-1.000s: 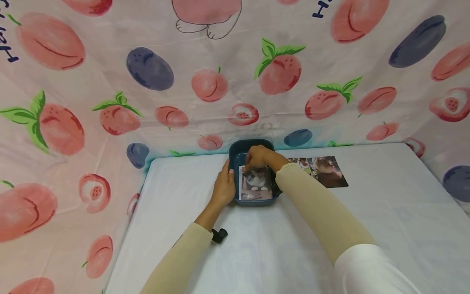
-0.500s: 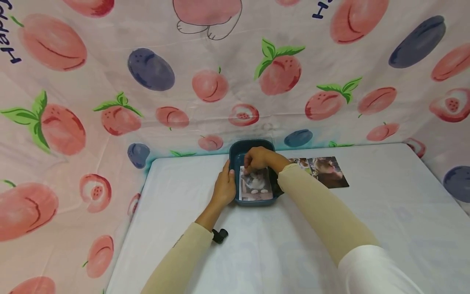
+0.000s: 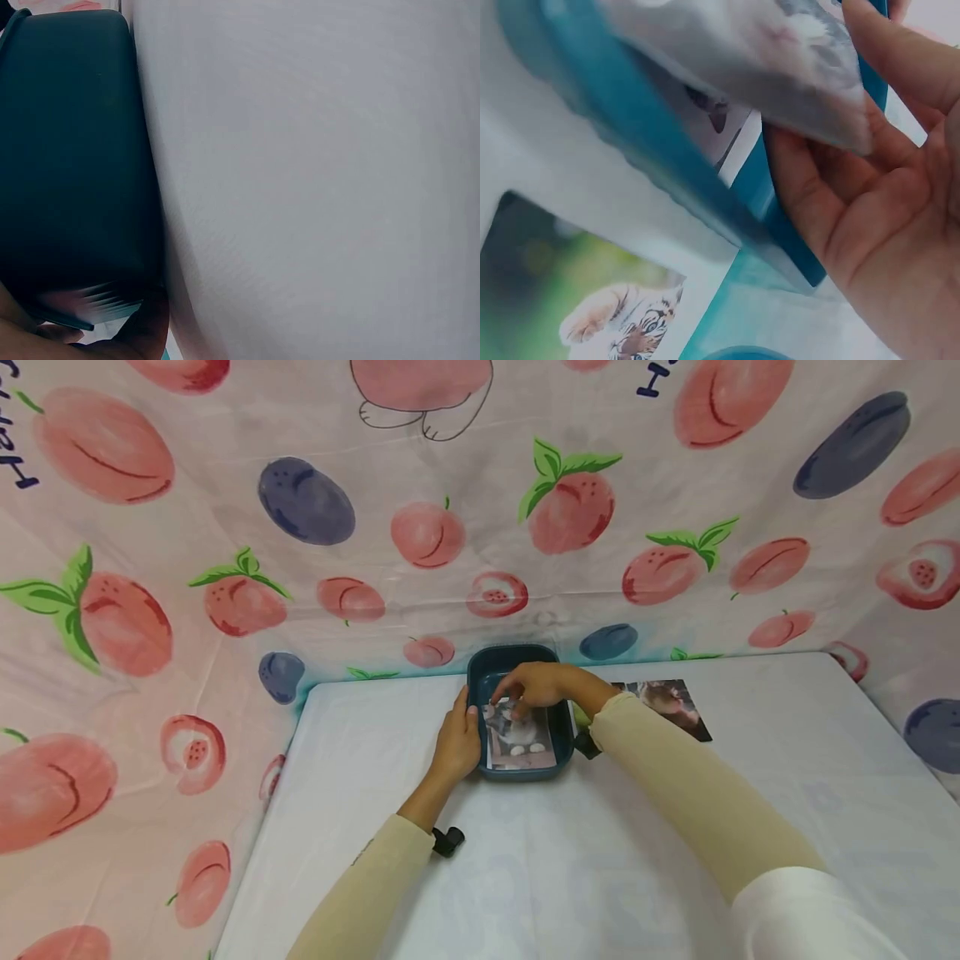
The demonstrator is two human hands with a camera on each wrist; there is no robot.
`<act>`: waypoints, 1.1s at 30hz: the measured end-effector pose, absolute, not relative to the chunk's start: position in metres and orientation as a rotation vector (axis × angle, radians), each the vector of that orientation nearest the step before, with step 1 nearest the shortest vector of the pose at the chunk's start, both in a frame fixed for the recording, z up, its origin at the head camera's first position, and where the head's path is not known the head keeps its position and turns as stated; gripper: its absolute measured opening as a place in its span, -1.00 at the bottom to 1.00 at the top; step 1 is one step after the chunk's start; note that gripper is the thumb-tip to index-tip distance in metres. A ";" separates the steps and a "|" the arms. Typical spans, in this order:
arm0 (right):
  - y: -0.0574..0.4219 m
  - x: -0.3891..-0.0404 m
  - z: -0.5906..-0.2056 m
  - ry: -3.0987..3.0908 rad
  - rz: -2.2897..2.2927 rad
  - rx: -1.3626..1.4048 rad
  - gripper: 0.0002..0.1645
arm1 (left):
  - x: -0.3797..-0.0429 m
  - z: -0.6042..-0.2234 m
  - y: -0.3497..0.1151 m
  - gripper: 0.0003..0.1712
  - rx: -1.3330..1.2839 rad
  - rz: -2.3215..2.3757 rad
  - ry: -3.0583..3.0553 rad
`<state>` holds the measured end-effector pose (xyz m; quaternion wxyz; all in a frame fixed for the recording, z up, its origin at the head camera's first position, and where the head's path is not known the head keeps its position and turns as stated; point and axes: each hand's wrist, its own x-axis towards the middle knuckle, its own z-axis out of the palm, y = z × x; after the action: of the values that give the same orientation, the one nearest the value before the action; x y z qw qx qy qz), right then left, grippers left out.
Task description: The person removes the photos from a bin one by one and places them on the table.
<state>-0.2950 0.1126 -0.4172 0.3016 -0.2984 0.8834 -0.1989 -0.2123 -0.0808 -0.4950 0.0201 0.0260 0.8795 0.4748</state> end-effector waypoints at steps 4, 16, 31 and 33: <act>0.116 -0.291 -0.417 2.338 -0.512 -0.760 -0.36 | -0.213 -0.496 -0.081 -0.38 0.080 1.464 2.730; 0.135 -0.276 -0.417 2.434 -0.778 -0.645 -0.36 | -0.214 -0.498 -0.080 -0.38 0.093 1.486 2.726; 0.204 -0.239 -0.390 2.538 -1.111 -0.517 -0.41 | -0.211 -0.496 -0.080 -0.38 0.054 1.471 2.732; 0.215 -0.231 -0.390 2.553 -1.094 -0.509 -0.42 | -0.211 -0.495 -0.080 -0.37 0.053 1.468 2.729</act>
<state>-0.2308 0.2149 -0.3900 0.1581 -0.1781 0.8927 -0.3826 -0.2113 -0.0798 -0.4954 0.0211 0.0172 0.8803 0.4736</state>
